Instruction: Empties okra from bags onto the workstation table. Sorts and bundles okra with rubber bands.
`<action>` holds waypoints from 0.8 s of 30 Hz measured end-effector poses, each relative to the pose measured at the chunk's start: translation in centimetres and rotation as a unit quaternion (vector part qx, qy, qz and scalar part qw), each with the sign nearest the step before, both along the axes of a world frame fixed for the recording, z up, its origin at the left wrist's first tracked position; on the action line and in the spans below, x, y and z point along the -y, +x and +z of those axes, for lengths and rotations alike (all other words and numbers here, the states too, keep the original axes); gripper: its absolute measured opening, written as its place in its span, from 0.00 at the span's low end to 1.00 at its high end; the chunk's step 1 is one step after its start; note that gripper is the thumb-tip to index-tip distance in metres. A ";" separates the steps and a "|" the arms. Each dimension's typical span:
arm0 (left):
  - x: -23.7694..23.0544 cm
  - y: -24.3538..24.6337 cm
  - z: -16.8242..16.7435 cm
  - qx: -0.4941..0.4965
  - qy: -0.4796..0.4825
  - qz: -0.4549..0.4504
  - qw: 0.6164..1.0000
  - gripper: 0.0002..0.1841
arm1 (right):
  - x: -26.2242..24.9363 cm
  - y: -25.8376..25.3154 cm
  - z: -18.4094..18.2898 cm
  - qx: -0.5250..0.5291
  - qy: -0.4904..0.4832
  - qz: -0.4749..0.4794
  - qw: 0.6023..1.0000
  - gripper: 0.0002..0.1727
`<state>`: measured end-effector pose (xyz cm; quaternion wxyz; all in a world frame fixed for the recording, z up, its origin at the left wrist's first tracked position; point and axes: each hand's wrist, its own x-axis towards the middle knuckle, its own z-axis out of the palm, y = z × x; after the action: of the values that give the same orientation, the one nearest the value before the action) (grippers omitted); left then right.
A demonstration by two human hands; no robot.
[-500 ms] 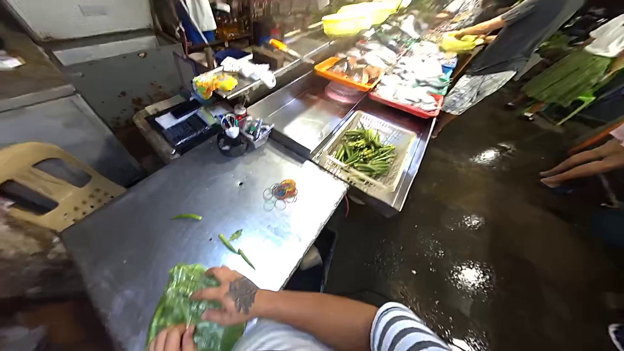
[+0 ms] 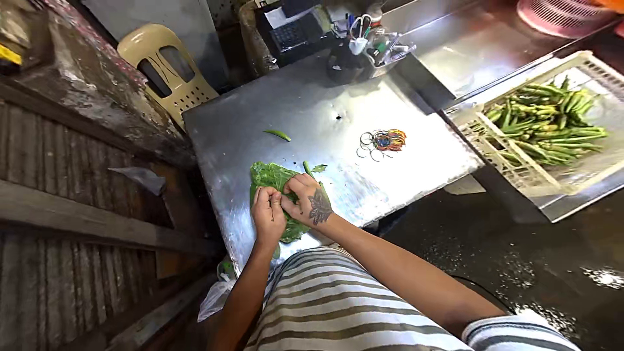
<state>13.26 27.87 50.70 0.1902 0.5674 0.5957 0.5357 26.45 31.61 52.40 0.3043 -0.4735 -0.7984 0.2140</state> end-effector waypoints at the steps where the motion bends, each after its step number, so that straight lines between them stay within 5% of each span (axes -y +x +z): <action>1: -0.3 0.0 -0.1 0.005 -0.003 0.001 1.000 0.11 | -0.3 -0.3 -0.2 0.010 0.023 -0.008 1.000 0.13; 3: -0.7 -0.3 0.0 0.002 -0.004 0.006 1.000 0.12 | -1.3 -0.5 -0.7 0.027 0.036 -0.042 0.998 0.12; 6: -0.1 -0.8 0.7 0.011 0.026 0.009 1.000 0.13 | -5.0 2.4 -0.5 0.005 -0.096 -0.127 0.987 0.09; 8: 0.4 -1.5 0.9 0.038 0.035 -0.001 0.999 0.13 | -6.5 3.9 -0.3 -0.005 -0.103 -0.148 0.984 0.05; 15: 2.0 -6.4 0.0 0.392 -0.008 -0.009 0.920 0.09 | -9.7 6.2 -1.2 0.116 -0.103 -0.163 0.974 0.11; 19: 3.8 -9.9 -1.3 0.490 -0.017 0.021 0.871 0.13 | -10.8 9.4 -3.2 0.116 -0.138 -0.191 0.965 0.11; 22: 4.4 -10.9 -3.2 0.504 -0.051 0.111 0.855 0.12 | -10.9 10.5 -4.5 0.136 -0.183 -0.215 0.950 0.11; 24: 4.4 -11.2 -4.1 0.435 -0.084 0.148 0.884 0.11 | -10.8 10.5 -4.7 0.133 -0.212 -0.223 0.942 0.12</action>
<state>2.07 23.45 46.65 0.3958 0.1646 0.5727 0.6988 36.94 42.42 47.68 0.1278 -0.7172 -0.6418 0.2395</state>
